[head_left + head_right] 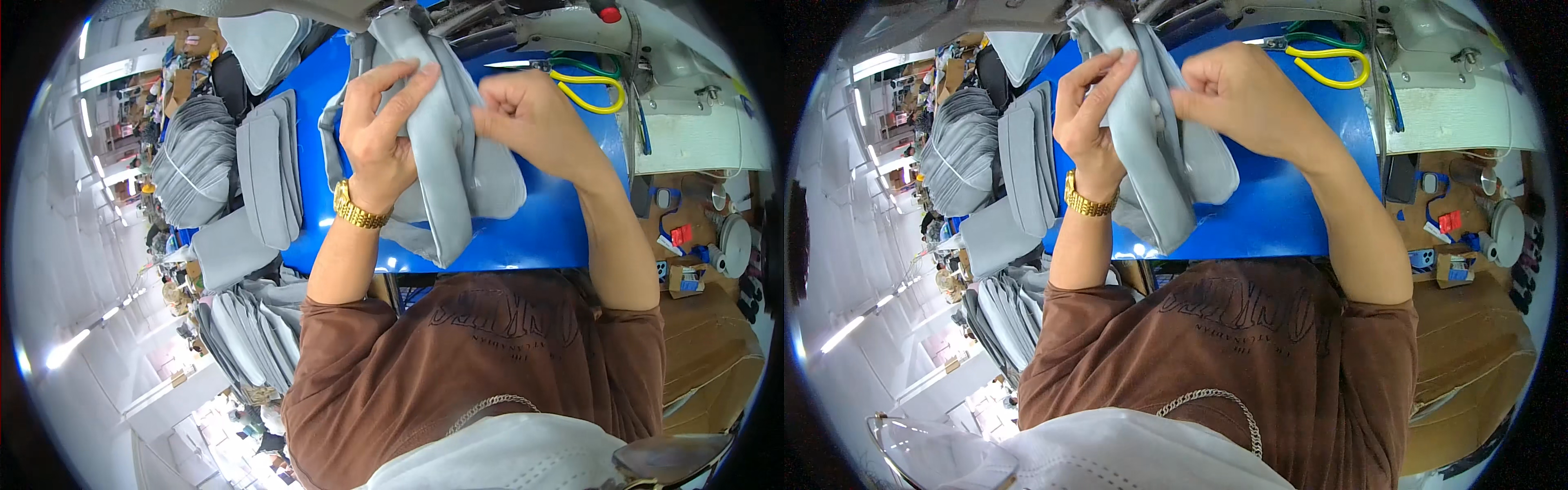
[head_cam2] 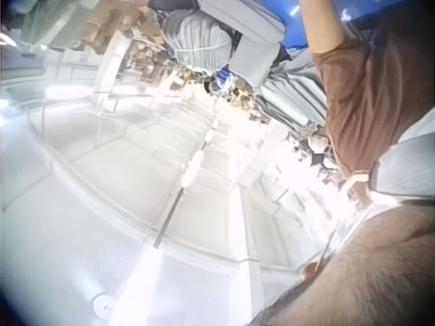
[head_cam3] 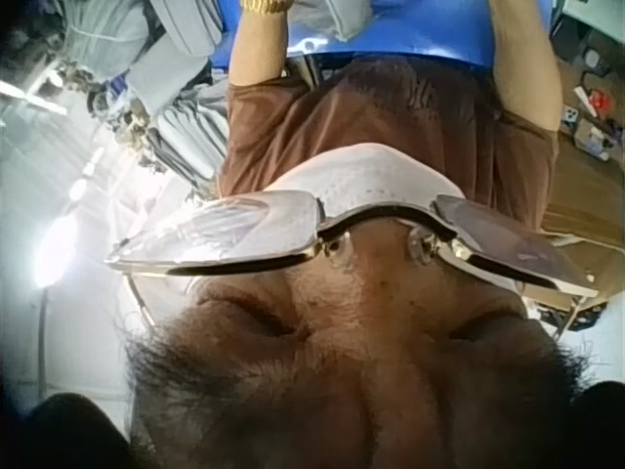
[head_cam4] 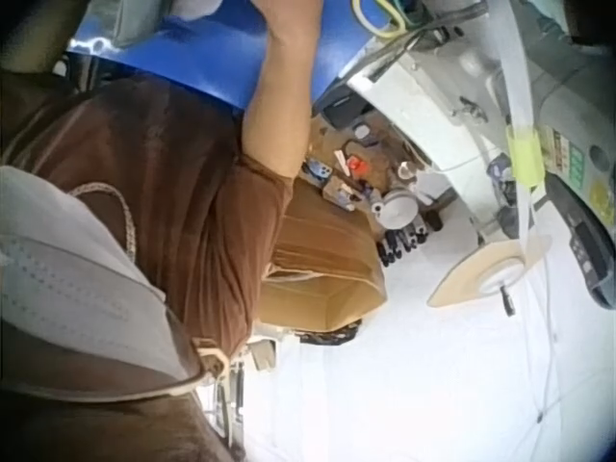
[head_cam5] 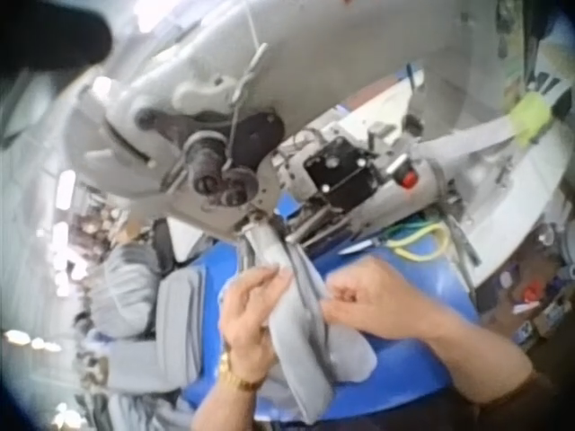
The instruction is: Sewing together fabric components using an industrial sewing machine to create bags.
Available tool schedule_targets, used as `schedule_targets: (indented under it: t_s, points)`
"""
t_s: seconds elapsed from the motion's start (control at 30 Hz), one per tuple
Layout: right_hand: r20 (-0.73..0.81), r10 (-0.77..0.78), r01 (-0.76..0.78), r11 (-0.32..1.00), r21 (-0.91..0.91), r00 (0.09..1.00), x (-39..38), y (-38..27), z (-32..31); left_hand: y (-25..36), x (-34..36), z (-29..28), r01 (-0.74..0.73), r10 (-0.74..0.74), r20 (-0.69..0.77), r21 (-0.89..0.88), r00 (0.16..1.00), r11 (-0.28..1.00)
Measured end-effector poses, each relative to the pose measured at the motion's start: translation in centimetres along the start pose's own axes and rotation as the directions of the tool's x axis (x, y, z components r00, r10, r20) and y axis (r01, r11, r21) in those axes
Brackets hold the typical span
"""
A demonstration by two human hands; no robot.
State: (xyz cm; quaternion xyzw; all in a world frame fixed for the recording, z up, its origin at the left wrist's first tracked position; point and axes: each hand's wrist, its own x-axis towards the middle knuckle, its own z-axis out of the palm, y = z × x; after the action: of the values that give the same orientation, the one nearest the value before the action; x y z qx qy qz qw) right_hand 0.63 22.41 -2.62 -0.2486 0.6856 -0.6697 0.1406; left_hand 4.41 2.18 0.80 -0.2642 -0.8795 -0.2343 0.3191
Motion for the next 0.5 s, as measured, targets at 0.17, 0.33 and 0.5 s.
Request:
schedule_targets:
  t_s: [0.17,0.33,0.5]
  points:
    - [0.005,-0.081,0.081,0.992,-0.100,0.997,0.9,-0.5,-0.8,-0.2,0.2,-0.7,-0.084,0.080,0.054,0.072,0.995,0.994]
    - [0.071,0.166,-0.172,0.981,0.086,0.984,-3.3,-1.9,0.7,2.0,-0.8,-2.0,-0.157,0.153,0.100,0.038,0.983,0.987]
    - [0.013,0.189,-0.189,0.982,-0.005,0.982,-4.8,-1.5,1.3,3.6,-1.0,-3.5,-0.032,0.026,0.102,0.057,0.994,0.998]
